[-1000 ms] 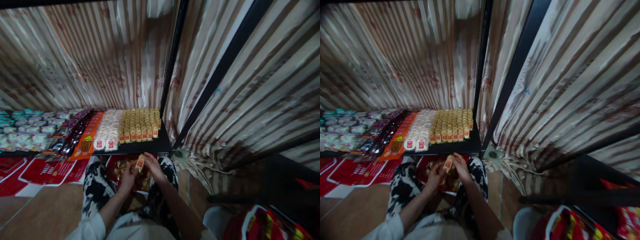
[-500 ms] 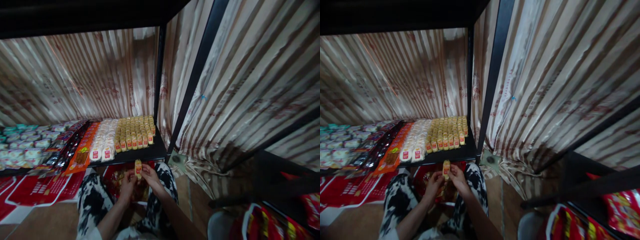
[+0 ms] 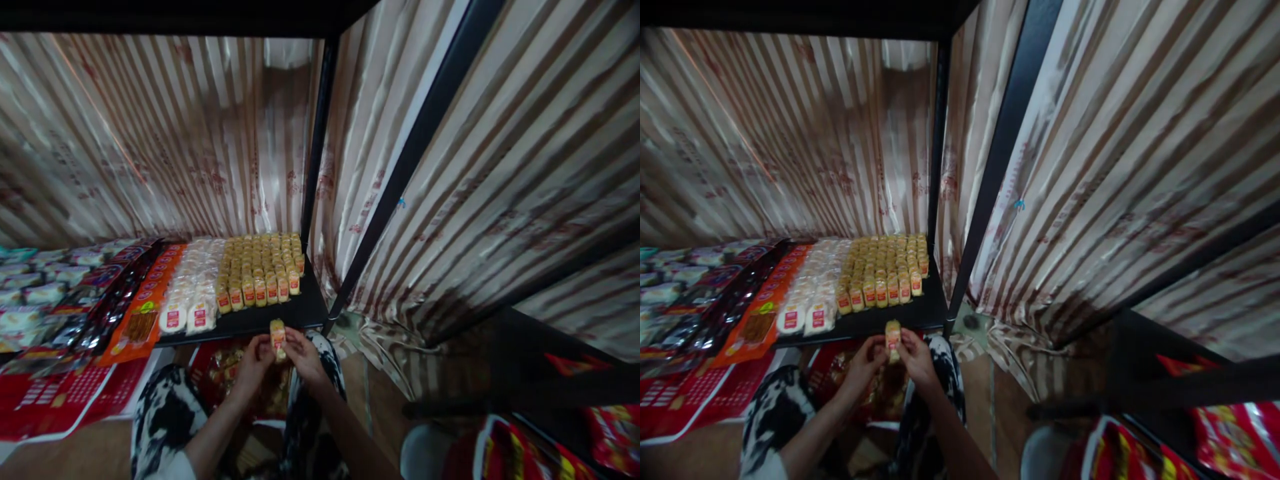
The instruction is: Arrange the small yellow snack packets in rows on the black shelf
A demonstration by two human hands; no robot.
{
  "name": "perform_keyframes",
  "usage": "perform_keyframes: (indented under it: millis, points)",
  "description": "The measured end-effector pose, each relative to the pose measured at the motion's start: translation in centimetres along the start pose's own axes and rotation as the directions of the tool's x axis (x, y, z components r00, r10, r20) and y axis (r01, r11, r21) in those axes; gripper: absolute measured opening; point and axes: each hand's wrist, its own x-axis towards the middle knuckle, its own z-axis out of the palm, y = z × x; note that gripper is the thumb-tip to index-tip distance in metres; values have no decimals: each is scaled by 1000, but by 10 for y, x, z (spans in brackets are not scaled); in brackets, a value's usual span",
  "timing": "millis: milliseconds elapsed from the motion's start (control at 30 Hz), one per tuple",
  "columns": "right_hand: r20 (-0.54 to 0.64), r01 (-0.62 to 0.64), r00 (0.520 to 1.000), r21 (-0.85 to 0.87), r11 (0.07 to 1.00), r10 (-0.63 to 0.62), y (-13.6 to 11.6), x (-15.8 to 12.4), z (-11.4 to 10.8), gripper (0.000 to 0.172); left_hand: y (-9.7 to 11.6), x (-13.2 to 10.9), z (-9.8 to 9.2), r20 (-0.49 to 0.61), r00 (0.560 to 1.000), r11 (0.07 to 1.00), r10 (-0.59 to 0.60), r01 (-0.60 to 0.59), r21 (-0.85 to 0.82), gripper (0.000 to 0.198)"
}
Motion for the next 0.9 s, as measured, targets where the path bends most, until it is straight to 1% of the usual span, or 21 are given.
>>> perform_keyframes:
  millis: [67, 133, 200, 267, 333, 400, 467, 533, 667, 767, 900]
  points:
    - [-33, 37, 999, 5, 999, -37, -4, 9, -5, 47, 11, 14, 6, 69, 997, 998, 21, -25, 58, 38]
    - [-63, 88, 994, -11, 996, -88, -9, 19, -10, 47, 24, 30, 12, 117, 992, 985, 46, -65, 161, 39]
    - [-107, 145, 982, -80, 986, -153, -14, 29, -16, 45, 39, 47, 19, 135, 986, 953, 95, -130, 272, 42]
    - [-139, 209, 962, -188, 960, -236, -20, 40, -22, 41, 51, 65, 27, 167, 975, 915, 149, -200, 350, 48]
    - [-151, 264, 937, -287, 921, -316, -25, 49, -29, 38, 61, 82, 36, 227, 955, 890, 192, -267, 370, 52]
    - [-156, 293, 919, -349, 890, -363, -28, 58, -34, 37, 68, 97, 44, 287, 932, 879, 224, -320, 354, 48]
    - [-175, 298, 904, -396, 869, -390, -31, 66, -37, 37, 73, 112, 52, 328, 914, 869, 240, -353, 348, 42]
    - [-195, 299, 888, -443, 845, -417, -33, 72, -37, 40, 78, 126, 59, 342, 906, 850, 250, -374, 371, 39]
    - [-250, 288, 832, -567, 771, -495, -43, 83, -35, 52, 97, 152, 77, 346, 889, 777, 300, -438, 452, 38]
    - [-290, 255, 804, -620, 742, -519, -52, 93, -34, 57, 114, 168, 93, 344, 872, 694, 348, -486, 531, 38]
    - [-290, 256, 807, -614, 747, -515, -55, 111, -38, 56, 129, 185, 110, 362, 864, 554, 351, -503, 663, 38]
